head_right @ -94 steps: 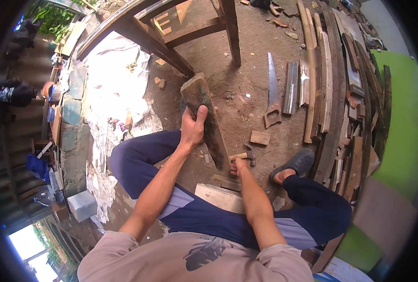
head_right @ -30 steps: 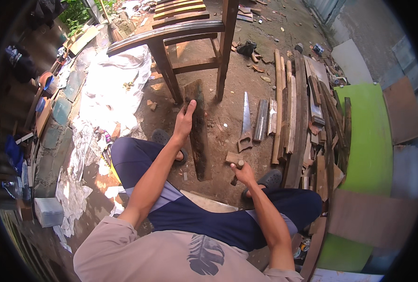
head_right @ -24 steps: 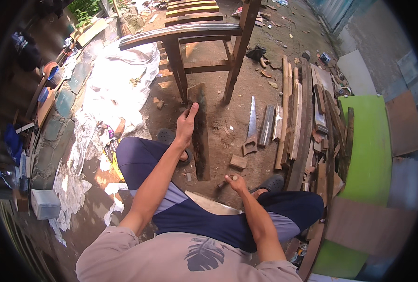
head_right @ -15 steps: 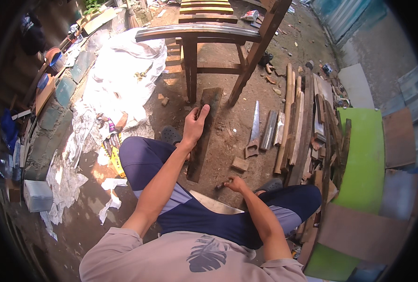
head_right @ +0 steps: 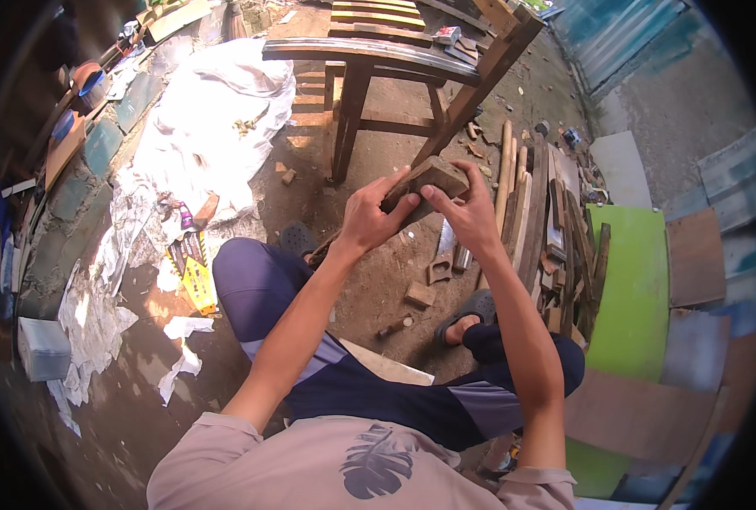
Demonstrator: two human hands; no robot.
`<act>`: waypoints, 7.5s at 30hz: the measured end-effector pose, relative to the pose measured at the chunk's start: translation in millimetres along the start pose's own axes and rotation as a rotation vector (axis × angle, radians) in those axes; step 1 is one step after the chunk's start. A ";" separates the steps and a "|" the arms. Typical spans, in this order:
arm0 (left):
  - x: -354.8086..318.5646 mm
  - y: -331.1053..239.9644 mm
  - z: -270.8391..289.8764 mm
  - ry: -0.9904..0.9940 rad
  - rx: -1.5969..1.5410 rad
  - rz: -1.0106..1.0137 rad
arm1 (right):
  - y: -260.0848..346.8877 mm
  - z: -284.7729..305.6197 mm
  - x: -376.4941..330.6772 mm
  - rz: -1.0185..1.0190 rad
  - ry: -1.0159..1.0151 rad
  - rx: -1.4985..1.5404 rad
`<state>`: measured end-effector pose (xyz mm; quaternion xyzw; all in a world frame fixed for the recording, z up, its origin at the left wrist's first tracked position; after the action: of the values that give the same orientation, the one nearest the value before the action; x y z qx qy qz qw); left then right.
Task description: The person sits on the ground and uses a hammer to break and shape small pieces of wood. They then fit a wooden piece into a wooden chair frame and adjust it.
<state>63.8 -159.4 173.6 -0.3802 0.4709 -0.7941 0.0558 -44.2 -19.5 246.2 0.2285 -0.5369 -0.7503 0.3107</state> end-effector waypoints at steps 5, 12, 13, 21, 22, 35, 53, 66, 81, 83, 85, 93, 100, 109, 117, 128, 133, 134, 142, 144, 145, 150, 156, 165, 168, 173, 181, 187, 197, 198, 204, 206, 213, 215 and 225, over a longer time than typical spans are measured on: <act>-3.4 -2.0 12.4 0.014 -0.019 0.033 | 10.1 -8.7 -2.1 0.011 -0.150 -0.021; -0.7 32.0 64.5 -0.380 0.338 0.126 | 28.5 53.4 10.0 0.035 -0.468 0.187; -3.5 45.1 71.3 -0.434 0.405 0.177 | 29.9 62.8 13.4 0.004 -0.474 0.232; 14.4 39.6 109.4 -0.666 -0.718 0.427 | 16.3 54.5 72.4 -0.227 -0.302 0.501; 17.5 42.3 115.7 -0.706 -0.699 0.420 | 12.7 49.1 84.3 -0.277 -0.248 0.500; 1.2 106.0 254.1 -1.215 -0.066 0.509 | -83.3 -24.3 139.9 -0.590 0.178 0.211; 119.2 244.6 188.9 -1.254 -0.342 0.570 | -224.5 100.6 224.3 -0.556 -0.488 0.277; 218.1 287.1 81.2 -0.810 -0.322 0.625 | -235.8 138.0 348.8 -0.524 0.144 0.641; 199.8 273.1 111.1 -0.934 -0.500 0.670 | -205.2 97.7 291.2 -0.139 -0.628 0.394; 206.3 268.4 102.6 -0.931 -0.485 0.714 | -201.7 100.1 301.8 -0.167 -0.604 0.429; 214.6 265.6 89.9 -0.885 -0.430 0.724 | -198.4 107.4 315.8 -0.291 -0.607 0.501; 227.8 288.9 55.3 -0.773 -0.355 0.751 | -228.1 129.1 373.2 -0.404 0.086 0.762; 223.9 315.8 58.8 -0.541 -0.209 0.849 | -209.9 120.3 377.6 -0.424 0.106 0.720; 239.7 412.8 84.3 -0.674 -0.393 0.603 | -203.7 118.2 380.8 -0.382 0.078 0.631; 232.2 386.9 70.2 -0.474 -0.641 0.524 | -230.9 145.4 394.0 -0.367 0.017 0.726; 206.0 302.9 69.5 -0.355 -0.694 0.581 | -189.8 105.2 352.4 -0.303 -0.071 0.740; 209.0 285.0 58.4 -0.370 -0.653 0.610 | -196.4 121.0 348.5 -0.339 -0.069 0.723; 210.3 299.4 67.4 -0.368 -0.602 0.577 | -198.8 113.6 351.4 -0.380 -0.083 0.731; 240.2 354.8 60.1 -0.492 -0.543 0.410 | -239.9 134.8 373.2 -0.347 0.001 0.759; 241.0 370.8 61.5 -0.528 -0.511 0.409 | -240.7 133.0 375.2 -0.332 0.002 0.755; 241.9 378.3 63.6 -0.547 -0.486 0.406 | -238.5 130.2 375.3 -0.337 -0.004 0.749; 242.6 394.0 68.2 -0.555 -0.304 0.436 | -224.8 118.7 368.2 -0.376 -0.062 0.710; 236.7 380.4 68.6 -0.625 -0.409 0.361 | -212.9 109.6 362.3 -0.306 -0.030 0.681; 237.2 388.4 94.1 -0.451 -0.384 0.646 | -230.8 105.7 379.3 -0.305 -0.040 0.768; 237.2 341.4 46.2 -0.294 -0.335 0.440 | -244.7 139.1 377.3 -0.307 -0.001 0.730; 230.8 363.9 76.6 -0.276 -0.230 0.337 | -233.1 121.8 382.2 -0.404 0.123 0.650; 229.6 367.3 74.7 -0.225 -0.180 0.329 | -255.7 136.6 389.1 -0.376 0.207 0.709; 228.4 356.8 95.3 -0.102 -0.116 0.331 | -240.5 119.5 379.4 -0.295 0.114 0.717; 228.3 315.9 64.1 -0.089 -0.360 0.280 | -248.3 119.9 371.9 -0.278 -0.083 0.732; 225.0 324.5 72.9 -0.097 -0.404 0.253 | -240.8 107.3 369.8 -0.300 -0.081 0.760; 221.2 346.7 76.7 -0.123 -0.362 0.298 | -222.5 101.1 357.5 -0.324 -0.093 0.735; 221.7 353.2 81.0 -0.105 -0.376 0.291 | -224.8 104.1 360.4 -0.309 -0.053 0.711; 222.8 332.6 71.1 -0.124 -0.314 0.333 | -220.7 110.4 357.5 -0.334 -0.019 0.709; 223.9 324.1 73.9 -0.167 -0.278 0.424 | -221.4 109.5 353.5 -0.353 -0.028 0.689; 97.8 262.7 15.1 -0.539 0.426 0.429 | -214.3 107.5 335.9 -0.396 -0.073 0.683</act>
<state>-66.0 -358.3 24.0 -0.4480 0.3330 -0.7160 0.4193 -400.2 -137.8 74.3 0.3911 -0.7119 -0.5815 0.0469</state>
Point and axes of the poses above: each hand's wrist, its own x-axis towards the middle knuckle, its own z-axis out of the back of the hand, y = z × x, the point moved 1 cm from there along x, towards the middle knuckle, and after that the axes turned 9 degrees about -z, right-handed, at the moved point
